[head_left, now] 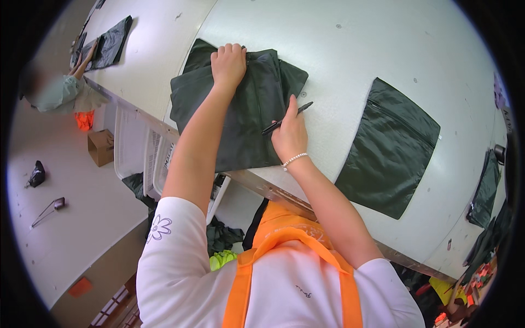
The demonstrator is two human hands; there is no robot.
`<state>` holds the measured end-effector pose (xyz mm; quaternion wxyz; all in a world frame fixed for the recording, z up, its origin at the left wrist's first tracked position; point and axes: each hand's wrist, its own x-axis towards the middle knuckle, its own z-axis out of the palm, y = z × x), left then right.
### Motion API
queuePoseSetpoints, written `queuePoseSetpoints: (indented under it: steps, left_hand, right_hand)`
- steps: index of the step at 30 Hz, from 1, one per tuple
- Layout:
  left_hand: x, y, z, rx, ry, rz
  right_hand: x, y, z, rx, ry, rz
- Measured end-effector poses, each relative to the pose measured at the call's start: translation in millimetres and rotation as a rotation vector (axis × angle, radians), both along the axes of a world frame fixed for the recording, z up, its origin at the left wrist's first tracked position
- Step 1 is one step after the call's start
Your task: The person folds dark green pants on a white table, marks them with a pen, and places them into a white plastic basket. The person repeats this process with multiple pairs of pants.
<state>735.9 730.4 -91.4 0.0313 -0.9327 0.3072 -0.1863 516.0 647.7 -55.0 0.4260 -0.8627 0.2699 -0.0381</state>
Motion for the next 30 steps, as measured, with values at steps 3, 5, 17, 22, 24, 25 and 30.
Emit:
queuePoseSetpoints:
  steps: [3, 5, 17, 22, 24, 25, 30]
  left_hand:
    - [-1.3, -2.1, 8.5, 0.09, 0.071, 0.136]
    - [-2.5, -0.1, 17.6, 0.176, 0.249, 0.31]
    - [-76.4, 102.6, 10.3, -0.758, 0.821, 0.863]
    - [-111.3, 41.3, 65.2, -0.643, 0.267, 0.274]
    - [-120.4, -9.3, 76.8, -0.677, 0.466, 0.006]
    - [-126.3, -29.9, 73.3, -0.618, 0.527, -0.173]
    - [-166.0, -65.0, 26.1, -0.378, 0.612, -0.447]
  right_hand:
    - [5.7, -11.8, 2.5, -0.073, 0.017, 0.053]
    - [14.3, -36.7, -0.3, -0.133, 0.011, 0.074]
    - [-26.4, -88.4, -18.6, -0.37, -0.182, 0.257]
    - [-66.9, -63.1, 1.0, -0.352, -0.082, 0.38]
    - [-85.5, -56.9, 5.0, -0.282, -0.078, 0.474]
    - [-95.6, -53.6, 5.4, -0.278, -0.08, 0.53]
    - [-119.1, -63.7, 6.3, -0.136, -0.212, 0.64]
